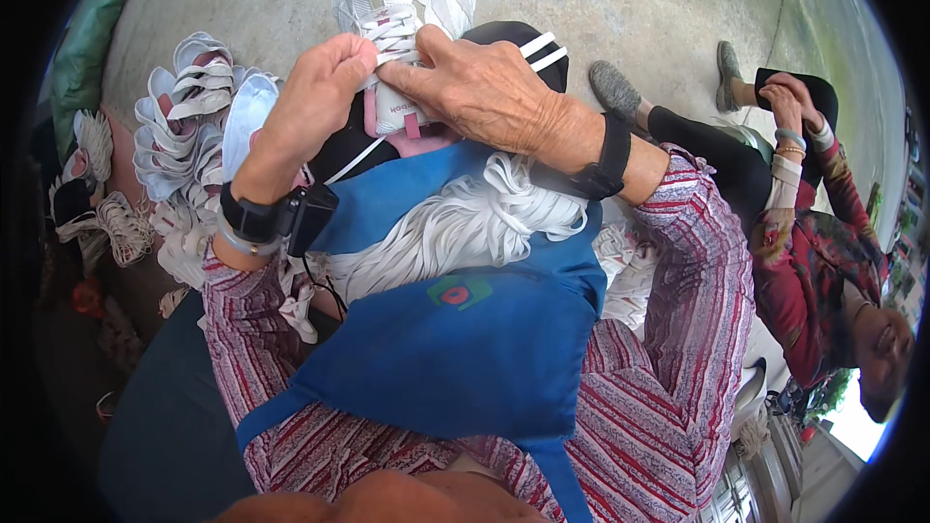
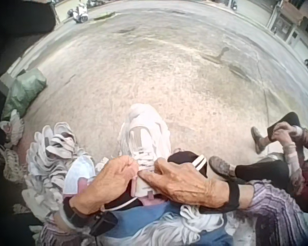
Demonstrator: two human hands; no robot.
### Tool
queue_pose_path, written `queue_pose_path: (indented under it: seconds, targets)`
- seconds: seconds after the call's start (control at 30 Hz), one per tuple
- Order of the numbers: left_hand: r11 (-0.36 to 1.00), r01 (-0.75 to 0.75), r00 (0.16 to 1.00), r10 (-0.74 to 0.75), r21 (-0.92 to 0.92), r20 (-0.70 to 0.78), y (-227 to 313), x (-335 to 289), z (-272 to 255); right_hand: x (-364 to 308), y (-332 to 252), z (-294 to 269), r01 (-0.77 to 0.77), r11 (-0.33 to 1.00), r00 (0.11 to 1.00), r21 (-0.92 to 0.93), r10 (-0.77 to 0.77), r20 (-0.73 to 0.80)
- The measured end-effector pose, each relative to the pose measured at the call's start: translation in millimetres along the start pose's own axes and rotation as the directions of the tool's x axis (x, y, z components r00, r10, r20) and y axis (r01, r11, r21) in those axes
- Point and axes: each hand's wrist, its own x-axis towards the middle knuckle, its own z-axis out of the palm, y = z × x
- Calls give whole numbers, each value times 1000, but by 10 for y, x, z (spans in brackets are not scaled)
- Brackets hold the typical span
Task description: Lacing up multiple pairs of white and pink athletic shoes.
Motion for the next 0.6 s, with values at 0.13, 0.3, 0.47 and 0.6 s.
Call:
queue_pose_path:
  seconds: [0.13, 0.3, 0.47, 0.6]
  targets:
    - [850, 359, 923, -263, -385, 282, 260, 13, -1, -2, 30, 6, -21, 998, 999, -61, 18, -45]
    - [952, 270, 960, -253, -142, 122, -94, -119, -77, -91, 45, 10, 1, 999, 994, 35, 2, -110]
    - [969, 240, 969, -236, -59, 77, -86, -127, -71, -142, 140, -97, -149, 977, 984, 155, 162, -74]
    - [975, 199, 978, -191, -101, 81, -37, -157, -66, -127, 196, -78, -81, 975, 972, 205, 123, -202]
